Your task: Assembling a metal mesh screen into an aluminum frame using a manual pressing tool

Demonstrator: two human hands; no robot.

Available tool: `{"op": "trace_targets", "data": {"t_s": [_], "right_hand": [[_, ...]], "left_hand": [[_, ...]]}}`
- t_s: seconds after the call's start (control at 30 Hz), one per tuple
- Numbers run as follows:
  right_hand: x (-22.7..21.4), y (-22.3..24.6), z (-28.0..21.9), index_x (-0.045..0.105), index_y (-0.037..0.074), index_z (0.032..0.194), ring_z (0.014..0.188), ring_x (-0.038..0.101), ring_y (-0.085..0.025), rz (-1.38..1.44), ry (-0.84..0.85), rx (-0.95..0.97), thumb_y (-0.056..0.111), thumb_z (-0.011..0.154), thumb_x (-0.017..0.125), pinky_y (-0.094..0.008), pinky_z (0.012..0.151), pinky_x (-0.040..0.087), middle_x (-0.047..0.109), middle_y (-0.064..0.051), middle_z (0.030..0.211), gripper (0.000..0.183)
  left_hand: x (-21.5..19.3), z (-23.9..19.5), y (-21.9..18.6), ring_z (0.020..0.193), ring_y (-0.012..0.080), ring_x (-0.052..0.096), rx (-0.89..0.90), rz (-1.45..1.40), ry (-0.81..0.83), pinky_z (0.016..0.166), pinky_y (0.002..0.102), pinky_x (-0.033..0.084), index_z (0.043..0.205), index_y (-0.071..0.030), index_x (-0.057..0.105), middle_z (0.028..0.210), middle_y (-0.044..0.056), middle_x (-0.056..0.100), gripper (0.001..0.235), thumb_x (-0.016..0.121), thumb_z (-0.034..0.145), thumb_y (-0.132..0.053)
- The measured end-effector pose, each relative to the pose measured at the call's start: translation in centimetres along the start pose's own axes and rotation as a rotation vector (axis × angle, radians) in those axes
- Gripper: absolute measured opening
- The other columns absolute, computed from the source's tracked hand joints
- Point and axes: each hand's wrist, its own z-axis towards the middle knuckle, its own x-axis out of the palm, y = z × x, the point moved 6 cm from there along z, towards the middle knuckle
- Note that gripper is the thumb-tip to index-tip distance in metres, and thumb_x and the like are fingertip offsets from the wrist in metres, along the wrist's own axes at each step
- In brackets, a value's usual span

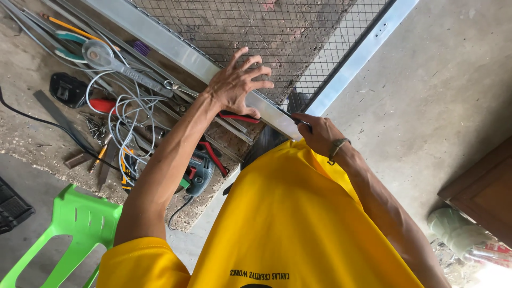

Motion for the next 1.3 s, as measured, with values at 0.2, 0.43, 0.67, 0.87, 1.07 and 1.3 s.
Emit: {"op": "trace_targets", "data": {"t_s": [0.2,0.43,0.67,0.87,1.07,1.3], "right_hand": [[3.4,1.1,-0.1,0.051,0.019,0.15,0.047,0.059,-0.045,-0.295,-0.13,-0.007,0.019,0.105,0.042,-0.056,0.047,0.043,0.059,-0.02,0.053,0.046],[-1.6,1.5,-3.0,0.059,0.013,0.147,0.049,0.057,-0.027,0.008,-0.046,0.008,0.013,0.099,0.04,-0.044,0.049,0.043,0.07,-0.019,0.069,0.051],[-0.7,-2.2,-3.7,0.06,0.021,0.145,0.062,0.071,-0.043,-0.044,-0.087,-0.112,0.016,0.102,0.049,-0.05,0.065,0.061,0.074,-0.027,0.093,0.044],[-0.9,-3.3,-3.7,0.061,0.024,0.144,0.059,0.071,-0.041,-0.087,-0.08,-0.085,0.018,0.101,0.049,-0.049,0.059,0.059,0.075,-0.023,0.086,0.045],[-1.6,-3.1,-2.8,0.064,0.023,0.142,0.059,0.071,-0.035,-0.191,-0.017,-0.038,0.019,0.1,0.05,-0.046,0.061,0.06,0.076,-0.023,0.093,0.044],[-1.0,-3.8,-0.9,0.063,0.028,0.142,0.076,0.075,-0.039,-0.367,0.094,0.04,0.025,0.1,0.049,-0.046,0.068,0.061,0.078,-0.018,0.103,0.044]], "left_hand": [[-0.3,-0.1,0.0,0.138,0.0373,0.043,-0.012,-0.012,0.001,0.119,0.07,0.016,0.137,-0.023,0.066,0.147,0.009,0.051,0.098,0.045,0.077,-0.097],[-0.7,-0.1,-1.1,0.138,0.039,0.043,-0.005,-0.005,-0.004,0.119,0.071,0.017,0.14,-0.024,0.062,0.147,0.012,0.049,0.092,0.061,0.073,-0.087],[0.9,3.4,-6.3,0.14,0.031,0.039,0.014,0.055,0.039,0.122,0.062,0.021,0.147,-0.031,0.052,0.147,0.002,0.05,0.088,0.046,0.082,-0.091],[1.9,4.2,-7.1,0.144,0.0321,0.039,-0.039,0.015,0.181,0.124,0.062,0.017,0.144,-0.03,0.057,0.145,0.001,0.055,0.086,0.071,0.076,-0.08],[2.1,4.3,-7.4,0.146,0.031,0.039,-0.03,0.021,0.166,0.125,0.06,0.017,0.144,-0.028,0.058,0.144,0.0,0.058,0.085,0.073,0.076,-0.076],[1.7,4.4,-7.2,0.144,0.0274,0.04,-0.001,0.049,0.146,0.123,0.06,0.021,0.14,-0.027,0.06,0.138,-0.002,0.061,0.08,0.07,0.077,-0.076]]}}
